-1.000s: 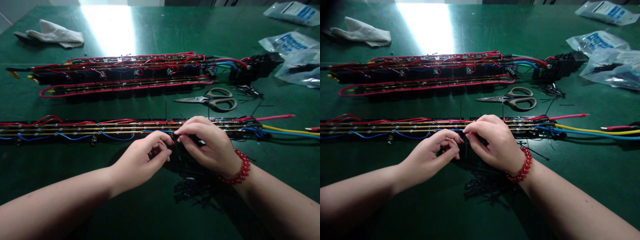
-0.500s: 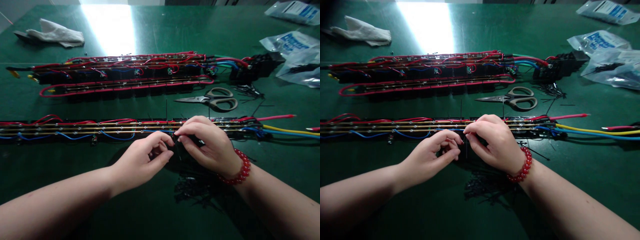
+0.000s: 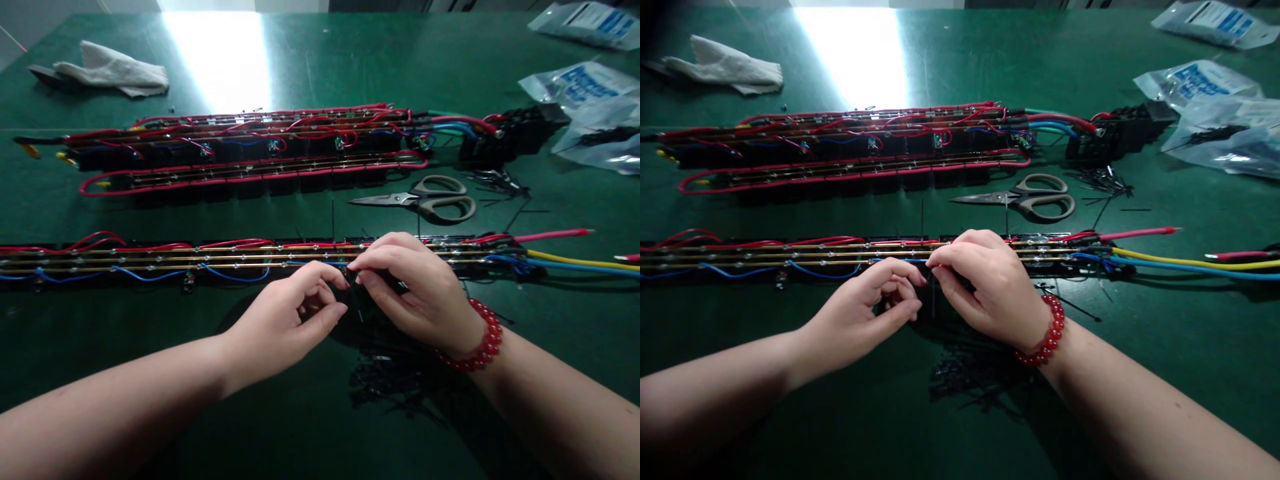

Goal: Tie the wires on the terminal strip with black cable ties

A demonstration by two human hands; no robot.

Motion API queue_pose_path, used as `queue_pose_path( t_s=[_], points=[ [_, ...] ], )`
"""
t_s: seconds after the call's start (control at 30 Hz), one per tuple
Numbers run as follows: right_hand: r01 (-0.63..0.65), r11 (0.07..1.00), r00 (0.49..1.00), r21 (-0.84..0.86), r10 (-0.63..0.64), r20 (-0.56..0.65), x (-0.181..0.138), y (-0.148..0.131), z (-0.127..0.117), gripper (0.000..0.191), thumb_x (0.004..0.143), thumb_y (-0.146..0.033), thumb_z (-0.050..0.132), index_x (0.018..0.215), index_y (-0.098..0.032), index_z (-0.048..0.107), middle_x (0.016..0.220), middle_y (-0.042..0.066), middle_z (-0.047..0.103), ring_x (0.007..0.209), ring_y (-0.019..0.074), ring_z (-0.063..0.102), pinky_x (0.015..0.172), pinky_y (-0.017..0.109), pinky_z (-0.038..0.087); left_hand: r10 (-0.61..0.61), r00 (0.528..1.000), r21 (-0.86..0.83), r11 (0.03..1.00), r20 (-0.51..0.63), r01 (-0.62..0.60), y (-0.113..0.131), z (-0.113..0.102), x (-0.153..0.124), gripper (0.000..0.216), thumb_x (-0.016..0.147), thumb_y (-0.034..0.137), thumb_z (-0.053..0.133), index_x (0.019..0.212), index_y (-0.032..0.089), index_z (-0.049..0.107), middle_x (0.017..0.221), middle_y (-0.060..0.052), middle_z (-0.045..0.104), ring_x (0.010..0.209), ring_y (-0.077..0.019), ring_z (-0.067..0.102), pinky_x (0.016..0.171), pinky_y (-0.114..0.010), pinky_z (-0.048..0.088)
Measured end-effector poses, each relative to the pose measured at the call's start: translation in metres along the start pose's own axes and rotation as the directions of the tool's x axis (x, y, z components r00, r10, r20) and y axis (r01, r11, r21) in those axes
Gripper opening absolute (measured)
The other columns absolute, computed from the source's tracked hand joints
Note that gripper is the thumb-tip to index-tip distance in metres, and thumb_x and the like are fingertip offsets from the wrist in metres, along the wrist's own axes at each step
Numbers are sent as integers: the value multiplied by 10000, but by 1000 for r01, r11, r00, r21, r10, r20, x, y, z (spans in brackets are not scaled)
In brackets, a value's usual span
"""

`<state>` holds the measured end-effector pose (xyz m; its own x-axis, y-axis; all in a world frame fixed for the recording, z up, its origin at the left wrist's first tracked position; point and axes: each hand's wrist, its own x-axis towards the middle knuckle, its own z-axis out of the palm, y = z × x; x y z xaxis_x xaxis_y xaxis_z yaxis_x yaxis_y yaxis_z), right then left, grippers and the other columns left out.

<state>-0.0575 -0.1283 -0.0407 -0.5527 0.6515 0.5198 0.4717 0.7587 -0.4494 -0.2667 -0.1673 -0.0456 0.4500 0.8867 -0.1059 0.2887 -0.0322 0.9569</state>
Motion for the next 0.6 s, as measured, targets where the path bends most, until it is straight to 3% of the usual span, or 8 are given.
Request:
queue_pose_path(
  t_s=[0.6],
  points=[
    [-18, 999, 1000, 37, 18, 0, 0, -1, -2, 135, 907, -127, 530, 943, -216, 625, 839, 39, 708, 808, 187, 647, 743, 339, 525, 7, 1000, 1, 1000, 4, -7, 0, 1, -2, 147, 922, 253, 593, 1063, 236, 554, 853, 21, 592, 765, -104, 596, 684, -225, 485]
  ],
)
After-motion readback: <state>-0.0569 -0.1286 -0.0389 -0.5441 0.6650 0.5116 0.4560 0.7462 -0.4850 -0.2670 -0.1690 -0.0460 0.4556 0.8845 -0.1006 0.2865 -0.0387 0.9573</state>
